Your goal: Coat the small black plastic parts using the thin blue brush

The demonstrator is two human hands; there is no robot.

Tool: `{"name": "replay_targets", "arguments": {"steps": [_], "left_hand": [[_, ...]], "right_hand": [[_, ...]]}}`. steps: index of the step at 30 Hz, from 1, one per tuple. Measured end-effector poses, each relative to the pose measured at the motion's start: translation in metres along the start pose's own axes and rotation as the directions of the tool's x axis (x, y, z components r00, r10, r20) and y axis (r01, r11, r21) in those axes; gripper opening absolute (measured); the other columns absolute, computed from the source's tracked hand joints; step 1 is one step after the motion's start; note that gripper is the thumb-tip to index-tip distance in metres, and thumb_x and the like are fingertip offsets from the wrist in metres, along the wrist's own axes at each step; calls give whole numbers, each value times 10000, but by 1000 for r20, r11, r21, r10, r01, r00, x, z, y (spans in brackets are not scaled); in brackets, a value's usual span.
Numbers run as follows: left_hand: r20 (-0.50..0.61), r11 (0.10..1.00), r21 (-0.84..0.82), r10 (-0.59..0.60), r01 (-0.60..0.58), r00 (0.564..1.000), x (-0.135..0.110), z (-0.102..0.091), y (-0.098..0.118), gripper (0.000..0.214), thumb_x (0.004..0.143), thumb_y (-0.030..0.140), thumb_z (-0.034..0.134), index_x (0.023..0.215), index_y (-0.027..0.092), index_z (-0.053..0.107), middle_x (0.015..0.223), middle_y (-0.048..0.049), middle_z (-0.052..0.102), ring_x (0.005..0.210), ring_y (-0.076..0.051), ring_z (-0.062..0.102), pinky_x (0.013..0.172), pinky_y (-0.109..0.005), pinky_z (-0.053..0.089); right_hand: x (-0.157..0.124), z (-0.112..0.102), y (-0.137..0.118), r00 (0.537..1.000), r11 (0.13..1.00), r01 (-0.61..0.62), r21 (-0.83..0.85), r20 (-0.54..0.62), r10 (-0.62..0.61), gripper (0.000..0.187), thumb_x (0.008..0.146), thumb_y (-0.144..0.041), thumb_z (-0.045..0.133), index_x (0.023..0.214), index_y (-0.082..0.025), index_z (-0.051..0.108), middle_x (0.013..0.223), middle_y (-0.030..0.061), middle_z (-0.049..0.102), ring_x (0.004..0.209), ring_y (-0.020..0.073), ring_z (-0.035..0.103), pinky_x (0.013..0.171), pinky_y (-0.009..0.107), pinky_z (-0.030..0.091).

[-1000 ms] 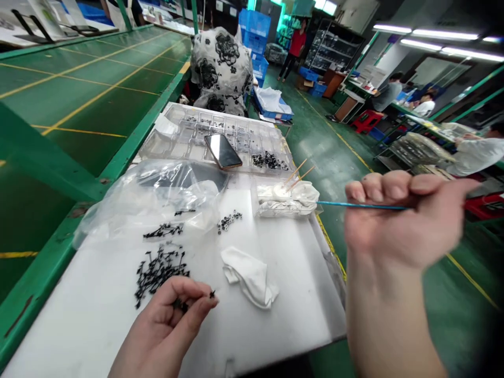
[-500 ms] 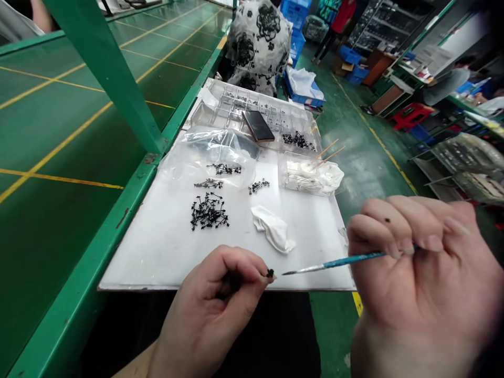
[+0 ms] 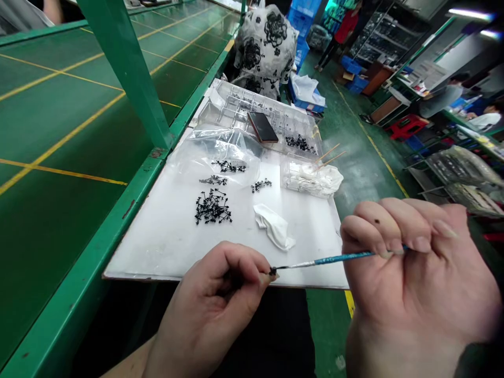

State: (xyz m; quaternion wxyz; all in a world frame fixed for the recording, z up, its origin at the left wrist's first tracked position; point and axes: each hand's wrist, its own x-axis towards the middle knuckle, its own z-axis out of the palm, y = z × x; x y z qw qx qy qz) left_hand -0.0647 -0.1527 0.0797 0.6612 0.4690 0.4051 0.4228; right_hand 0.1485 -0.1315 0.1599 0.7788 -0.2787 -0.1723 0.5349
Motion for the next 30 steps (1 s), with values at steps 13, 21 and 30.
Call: {"name": "replay_targets", "arguments": {"steps": [13, 21, 30], "left_hand": [[39, 999, 28, -26, 25, 999, 8, -4, -8, 143, 978, 283, 659, 862, 256, 579, 961, 58, 678, 848, -36, 655, 768, -71, 539], [-69, 979, 116, -163, 170, 984, 20, -33, -39, 269, 966, 439, 652, 836, 228, 546, 1007, 5, 672, 985, -103, 656, 783, -133, 532], [-80, 976, 123, -169, 178, 982, 36, -54, -52, 297, 981, 493, 596, 858, 226, 555, 1054, -13, 689, 981, -135, 657, 752, -191, 512]], "right_hand": [[15, -3, -14, 999, 998, 42, -39, 6, -42, 399, 1087, -327, 495, 725, -208, 376, 595, -31, 389, 557, 100, 401, 536, 247, 410], [117, -28, 34, 915, -162, 377, -912, 341, 215, 212, 1053, -365, 490, 985, -219, 628, 856, 31, 629, 722, 158, 561, 673, 317, 423], [143, -75, 144, 873, -614, 455, -644, 188, 450, 137, 920, -241, 665, 978, -234, 789, 1049, 65, 699, 870, 216, 648, 694, 310, 375]]}}
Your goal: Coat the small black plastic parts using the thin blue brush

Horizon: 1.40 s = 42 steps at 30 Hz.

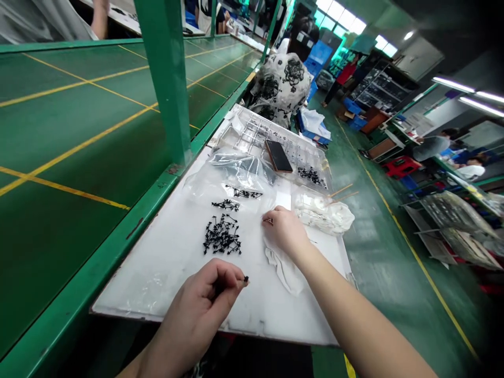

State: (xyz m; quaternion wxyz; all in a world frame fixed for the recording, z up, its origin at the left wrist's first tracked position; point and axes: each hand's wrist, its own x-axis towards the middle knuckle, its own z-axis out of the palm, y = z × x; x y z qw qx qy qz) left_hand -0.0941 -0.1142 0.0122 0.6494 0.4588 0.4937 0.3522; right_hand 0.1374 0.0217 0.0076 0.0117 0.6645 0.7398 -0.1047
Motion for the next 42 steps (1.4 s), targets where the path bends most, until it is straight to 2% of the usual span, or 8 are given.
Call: {"name": "replay_targets", "arguments": {"steps": [6, 14, 21, 29, 33, 37, 39, 42], "left_hand": [[9, 995, -64, 71, -70, 997, 2, -1, 1, 268, 993, 464, 602, 872, 229, 553, 1039, 4, 682, 1027, -123, 655, 802, -191, 503], [32, 986, -75, 150, -148, 988, -4, 11, 19, 219, 994, 406, 616, 887, 221, 571, 1017, 1, 686, 999, -121, 651, 817, -204, 503], [37, 996, -26, 84, -83, 996, -11, 21, 25, 249, 998, 434, 598, 886, 217, 553, 1040, -12, 672, 1048, -143, 637, 822, -227, 496], [3, 991, -43, 123, -123, 992, -7, 20, 22, 228, 1002, 416, 604, 892, 221, 563, 1028, 7, 685, 1006, -115, 639, 832, -203, 499], [13, 990, -60, 126, -125, 992, -6, 21, 25, 225, 1000, 410, 610, 886, 223, 559, 1021, 13, 683, 996, -104, 643, 798, -183, 499], [41, 987, -45, 157, -155, 987, -11, 22, 28, 189, 1007, 366, 596, 887, 221, 584, 1015, 13, 692, 917, -88, 653, 744, -164, 508], [72, 979, -14, 204, -203, 976, -13, 23, 29, 140, 1011, 308, 583, 898, 228, 597, 1012, 18, 702, 893, -82, 659, 734, -159, 513], [135, 948, 53, 305, -315, 943, -16, 26, 32, 111, 1007, 203, 550, 914, 245, 593, 994, 42, 711, 897, -65, 671, 774, -143, 521]], "right_hand": [[-3, 3, -1, 999, 990, 42, -136, -9, -44, 234, 980, -216, 533, 962, -222, 767, 1082, 61, 692, 826, 192, 644, 637, 321, 318], [-27, -20, -1, 997, 991, -5, -134, -80, -6, 224, 1027, -311, 533, 1072, -232, 738, 1156, 46, 695, 948, 201, 652, 723, 309, 396], [-3, -2, 1, 1000, 988, -9, -151, -27, 5, 237, 996, -343, 581, 1003, -181, 754, 1088, 87, 699, 902, 212, 658, 709, 307, 424], [-5, 1, 0, 1000, 994, 0, -111, -4, 0, 246, 1022, -197, 475, 1024, -122, 709, 1065, 147, 680, 893, 221, 655, 767, 316, 449], [-29, -19, -1, 999, 999, -36, 28, -33, 36, 215, 1027, -216, 488, 1048, -138, 687, 1037, 133, 706, 871, 219, 657, 747, 312, 445], [-91, -55, -4, 999, 946, -42, 322, 37, 32, 322, 1011, -482, 582, 1120, -199, 691, 808, 26, 698, 656, 148, 604, 598, 257, 453], [-123, -71, -10, 994, 761, -86, 643, 111, 18, 357, 927, -535, 703, 1081, -215, 737, 817, 30, 715, 680, 147, 622, 596, 247, 477], [-152, -84, -22, 991, 595, -66, 801, 123, -56, 150, 884, -393, 788, 900, -244, 785, 856, 26, 729, 761, 140, 650, 646, 231, 501]]}}
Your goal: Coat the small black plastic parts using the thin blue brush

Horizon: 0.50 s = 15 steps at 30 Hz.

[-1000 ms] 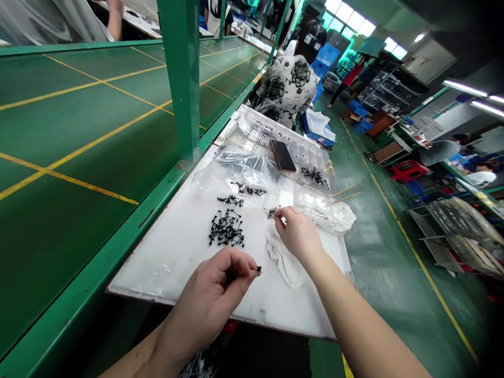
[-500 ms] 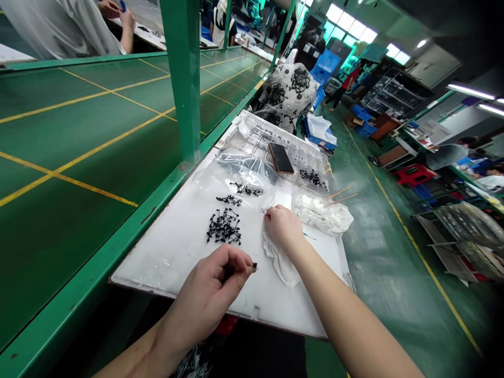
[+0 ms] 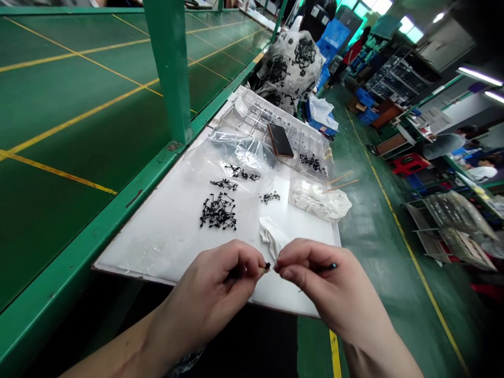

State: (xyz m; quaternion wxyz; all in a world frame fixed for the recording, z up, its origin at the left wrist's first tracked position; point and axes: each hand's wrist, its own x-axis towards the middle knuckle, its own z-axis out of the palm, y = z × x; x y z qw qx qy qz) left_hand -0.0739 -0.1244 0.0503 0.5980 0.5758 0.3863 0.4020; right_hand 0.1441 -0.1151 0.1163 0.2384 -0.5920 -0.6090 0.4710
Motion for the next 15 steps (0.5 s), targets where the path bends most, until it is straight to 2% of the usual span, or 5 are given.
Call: {"name": "replay_targets", "arguments": {"steps": [2, 7, 15], "left_hand": [[26, 997, 42, 64, -65, 998, 0, 2, 3, 131, 1002, 166, 535, 912, 249, 582, 973, 53, 713, 878, -55, 674, 791, -135, 523], [32, 989, 59, 135, -137, 990, -3, 6, 13, 144, 967, 115, 547, 891, 236, 568, 929, 32, 715, 836, -72, 681, 768, -147, 537], [41, 991, 34, 130, -132, 991, -11, 8, 21, 155, 973, 116, 551, 891, 247, 553, 920, 63, 699, 781, -49, 657, 757, -139, 524]], "right_hand": [[-8, 6, -4, 998, 997, 65, 51, -20, -64, 29, 868, -295, 805, 870, -268, 797, 874, 18, 722, 799, 138, 662, 649, 220, 499], [-16, 13, -5, 984, 989, 137, 56, -126, -130, 33, 863, -253, 806, 864, -274, 781, 876, 18, 708, 765, 128, 665, 583, 207, 472], [-28, 18, -9, 982, 985, 156, 68, -117, -148, 33, 863, -257, 810, 857, -265, 778, 911, 51, 722, 812, 176, 699, 587, 245, 492]]}}
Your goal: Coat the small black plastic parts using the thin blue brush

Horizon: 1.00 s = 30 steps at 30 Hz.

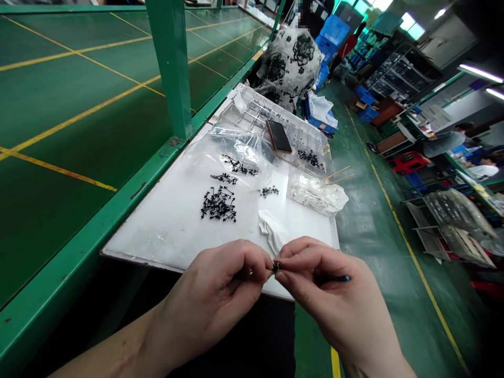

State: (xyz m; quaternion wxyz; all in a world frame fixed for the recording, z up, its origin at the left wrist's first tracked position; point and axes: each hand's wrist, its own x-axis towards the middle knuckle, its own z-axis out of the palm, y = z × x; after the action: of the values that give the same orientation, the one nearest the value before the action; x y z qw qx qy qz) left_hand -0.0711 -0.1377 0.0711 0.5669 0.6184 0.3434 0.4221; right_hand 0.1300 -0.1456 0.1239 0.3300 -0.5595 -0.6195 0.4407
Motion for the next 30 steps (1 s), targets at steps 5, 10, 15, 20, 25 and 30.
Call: {"name": "replay_targets", "arguments": {"steps": [5, 10, 15, 20, 25, 30], "left_hand": [[-2, 1000, -27, 3, -3, 1000, -5, 1, 0, 164, 957, 99, 586, 886, 245, 559, 927, 58, 709, 822, -63, 677, 778, -149, 528], [58, 990, 114, 77, -84, 995, -5, -2, 4, 227, 970, 43, 490, 916, 260, 531, 957, 84, 691, 882, -39, 671, 820, -122, 510], [128, 939, 240, 220, -245, 967, 4, -5, 12, 246, 985, 23, 426, 917, 247, 502, 929, 73, 673, 900, -43, 659, 840, -131, 495], [208, 894, 339, 232, -292, 950, 8, -3, 18, 195, 1025, 106, 425, 889, 233, 483, 990, 26, 692, 940, -99, 652, 870, -208, 500], [217, 877, 369, 241, -308, 946, 8, -2, 17, 181, 1043, 136, 410, 937, 211, 536, 1008, -1, 693, 936, -108, 652, 847, -222, 497], [-37, 952, 290, 112, -97, 993, 8, -2, 14, 103, 996, 234, 608, 1099, 233, 602, 1093, 5, 707, 946, -100, 676, 848, -185, 515]], "right_hand": [[-5, -1, -6, 1000, 999, -14, -34, 27, 15, 31, 890, -285, 777, 869, -264, 786, 946, 72, 711, 847, 186, 680, 526, 229, 429], [-2, -5, -5, 975, 974, -219, 65, 40, 217, 214, 821, -393, 849, 824, -218, 725, 776, 32, 627, 669, 123, 548, 493, 215, 353], [2, -15, -8, 954, 961, -275, -32, 113, 277, 296, 862, -471, 800, 1065, -255, 794, 731, 9, 634, 596, 101, 513, 514, 216, 410], [-4, -19, -19, 996, 956, -44, -291, 65, 65, 130, 943, -367, 715, 974, -279, 806, 920, 18, 728, 784, 141, 668, 664, 247, 520], [-11, -21, -21, 999, 914, 36, -404, 46, -19, 82, 941, -369, 733, 920, -293, 756, 732, -21, 630, 597, 109, 521, 525, 250, 413], [-15, -22, -20, 997, 944, 68, -322, -20, -79, 48, 935, -319, 745, 938, -274, 731, 832, 0, 656, 669, 112, 558, 543, 235, 416]]}}
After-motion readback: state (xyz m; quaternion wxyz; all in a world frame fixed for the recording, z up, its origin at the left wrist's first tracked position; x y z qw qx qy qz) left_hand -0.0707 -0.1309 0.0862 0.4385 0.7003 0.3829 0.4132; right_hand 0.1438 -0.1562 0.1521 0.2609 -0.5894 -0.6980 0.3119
